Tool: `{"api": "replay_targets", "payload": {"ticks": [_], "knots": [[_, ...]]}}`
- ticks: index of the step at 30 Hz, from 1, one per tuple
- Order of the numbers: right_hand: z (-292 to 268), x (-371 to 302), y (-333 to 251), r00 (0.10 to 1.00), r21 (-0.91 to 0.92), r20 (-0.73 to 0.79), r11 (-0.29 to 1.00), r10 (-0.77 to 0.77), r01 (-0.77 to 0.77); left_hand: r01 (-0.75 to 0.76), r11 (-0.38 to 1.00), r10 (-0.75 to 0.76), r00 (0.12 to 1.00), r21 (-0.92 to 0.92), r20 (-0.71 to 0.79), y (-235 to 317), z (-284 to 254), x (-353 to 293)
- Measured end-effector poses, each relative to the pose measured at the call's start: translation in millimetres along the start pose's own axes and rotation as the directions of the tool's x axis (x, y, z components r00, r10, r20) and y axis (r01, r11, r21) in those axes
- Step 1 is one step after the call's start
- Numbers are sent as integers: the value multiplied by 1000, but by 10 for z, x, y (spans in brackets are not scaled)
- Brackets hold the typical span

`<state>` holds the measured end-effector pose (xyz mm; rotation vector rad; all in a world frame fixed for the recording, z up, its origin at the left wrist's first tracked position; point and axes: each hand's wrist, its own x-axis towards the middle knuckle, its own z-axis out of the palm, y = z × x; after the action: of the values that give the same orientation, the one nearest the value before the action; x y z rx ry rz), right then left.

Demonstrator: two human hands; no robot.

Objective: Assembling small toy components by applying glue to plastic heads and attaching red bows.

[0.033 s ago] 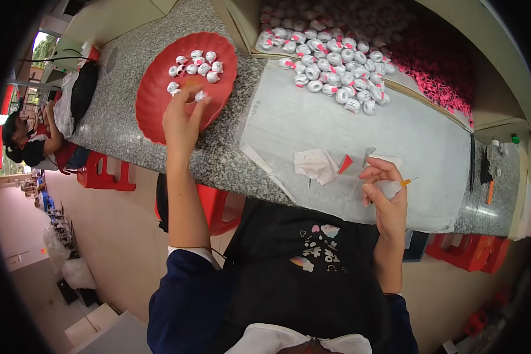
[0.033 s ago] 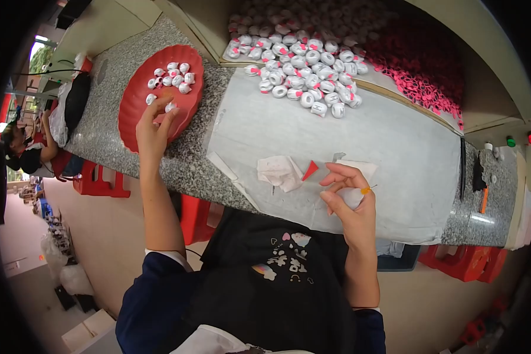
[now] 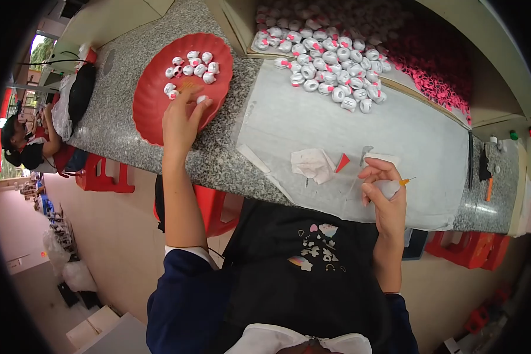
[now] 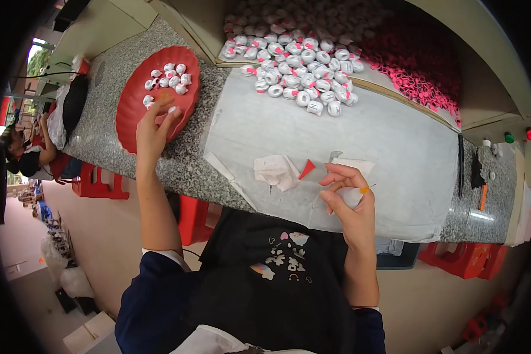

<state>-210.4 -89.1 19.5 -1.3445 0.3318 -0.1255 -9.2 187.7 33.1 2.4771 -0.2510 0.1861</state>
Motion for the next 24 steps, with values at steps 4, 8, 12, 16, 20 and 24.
{"api": "replay_targets", "payload": {"ticks": [4,8,12,16,20,24], "knots": [[-51,-53,9,998,-37,-57,999,-3,1,-478,864,504,825,159,-256,461,244,36],[-19,-91,-46,993,-23,-80,996,-82,81,-761,639,766,642,-113,1,1141,889,-151],[-74,-133,-91,990,-6,-106,996,-93,93,-697,717,686,709,12,167,1373,1210,-134],[-145,-166,-32,982,-80,-103,985,-159,151,-765,644,763,640,-21,97,1253,1329,-166],[-169,-196,-25,972,109,-100,969,-211,221,-440,787,569,788,-431,235,1199,1158,-396],[-67,-191,-134,974,40,-150,983,-169,177,383,411,292,804,-828,517,1196,902,-672]]}}
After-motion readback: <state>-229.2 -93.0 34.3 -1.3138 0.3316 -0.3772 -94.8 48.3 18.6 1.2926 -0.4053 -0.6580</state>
